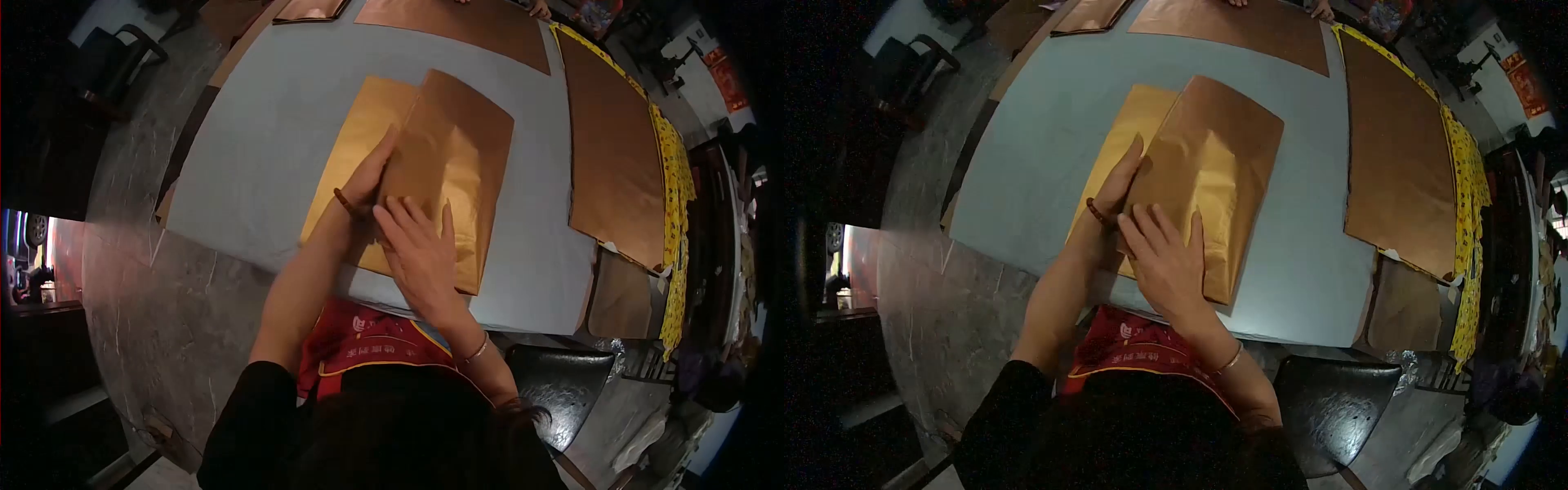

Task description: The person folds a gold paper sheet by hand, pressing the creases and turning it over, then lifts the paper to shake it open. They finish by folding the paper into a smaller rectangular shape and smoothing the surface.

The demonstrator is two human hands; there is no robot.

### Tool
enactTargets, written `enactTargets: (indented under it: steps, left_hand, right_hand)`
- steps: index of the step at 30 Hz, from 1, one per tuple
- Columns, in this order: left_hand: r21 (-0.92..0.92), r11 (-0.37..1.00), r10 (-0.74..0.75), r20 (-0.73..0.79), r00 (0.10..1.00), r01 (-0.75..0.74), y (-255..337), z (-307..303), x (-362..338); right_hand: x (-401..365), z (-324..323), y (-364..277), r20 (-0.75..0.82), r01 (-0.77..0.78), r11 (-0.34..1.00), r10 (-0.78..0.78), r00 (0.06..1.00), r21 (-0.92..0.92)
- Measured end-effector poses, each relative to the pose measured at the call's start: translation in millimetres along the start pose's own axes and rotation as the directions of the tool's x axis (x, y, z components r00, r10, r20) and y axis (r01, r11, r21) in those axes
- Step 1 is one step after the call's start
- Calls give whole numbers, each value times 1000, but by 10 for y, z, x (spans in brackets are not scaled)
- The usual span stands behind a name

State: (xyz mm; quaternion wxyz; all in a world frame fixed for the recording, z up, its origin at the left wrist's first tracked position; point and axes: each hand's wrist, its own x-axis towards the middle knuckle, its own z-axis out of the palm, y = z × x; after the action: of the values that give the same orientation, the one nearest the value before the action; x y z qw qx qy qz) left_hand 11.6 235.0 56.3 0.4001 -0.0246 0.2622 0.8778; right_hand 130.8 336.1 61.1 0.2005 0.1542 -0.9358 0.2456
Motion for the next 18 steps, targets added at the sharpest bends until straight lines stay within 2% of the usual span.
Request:
enactTargets:
  steps: [1, 3, 4, 6, 7, 9, 11, 12, 13, 14, 15, 18]
  left_hand:
    - [204, 977, 54, -3, 999, -53, 123, -91, -3]
    - [543, 823, 206, -9, 979, -168, 208, -46, 4]
    - [544, 823, 198, -7, 980, -162, 240, -130, 57]
    - [678, 730, 116, -2, 993, -84, 321, -394, 184]
    - [667, 743, 117, -47, 992, -56, 341, -419, 181]
    - [682, 725, 137, -3, 991, -98, 405, -475, 178]
    - [687, 697, 208, 80, 975, -205, 437, -445, 160]
    - [685, 700, 207, 73, 976, -200, 433, -442, 152]
    - [656, 725, 196, 97, 976, -210, 452, -453, 160]
    - [626, 749, 183, 121, 976, -218, 459, -470, 165]
    - [629, 758, 156, 82, 984, -173, 455, -483, 177]
    - [622, 752, 219, 74, 973, -217, 406, -500, 185]
  right_hand:
    - [-20, 105, -24, 37, -5, 1000, 5, 999, -13]
    - [-16, 229, -82, 55, 3, 998, 1, 998, -70]
    - [-11, 255, -94, 81, 23, 992, -13, 997, -127]
    - [-69, 141, -139, 106, 0, 988, 17, 994, -154]
    - [-91, -5, -157, 82, -13, 983, 28, 996, -184]
    - [-317, -129, -64, 37, -51, 966, 63, 997, -254]
    - [-700, -42, 187, -179, -148, 963, 109, 978, -223]
    - [-836, -5, 307, -268, -160, 961, 96, 959, -227]
    - [-907, 118, 372, -262, -159, 961, 97, 960, -225]
    - [-975, 242, 429, -298, -215, 974, 185, 936, -73]
    - [-991, 301, 433, -325, -269, 960, 280, 903, 82]
    - [-954, 310, 563, -264, -362, 926, 377, 888, 105]
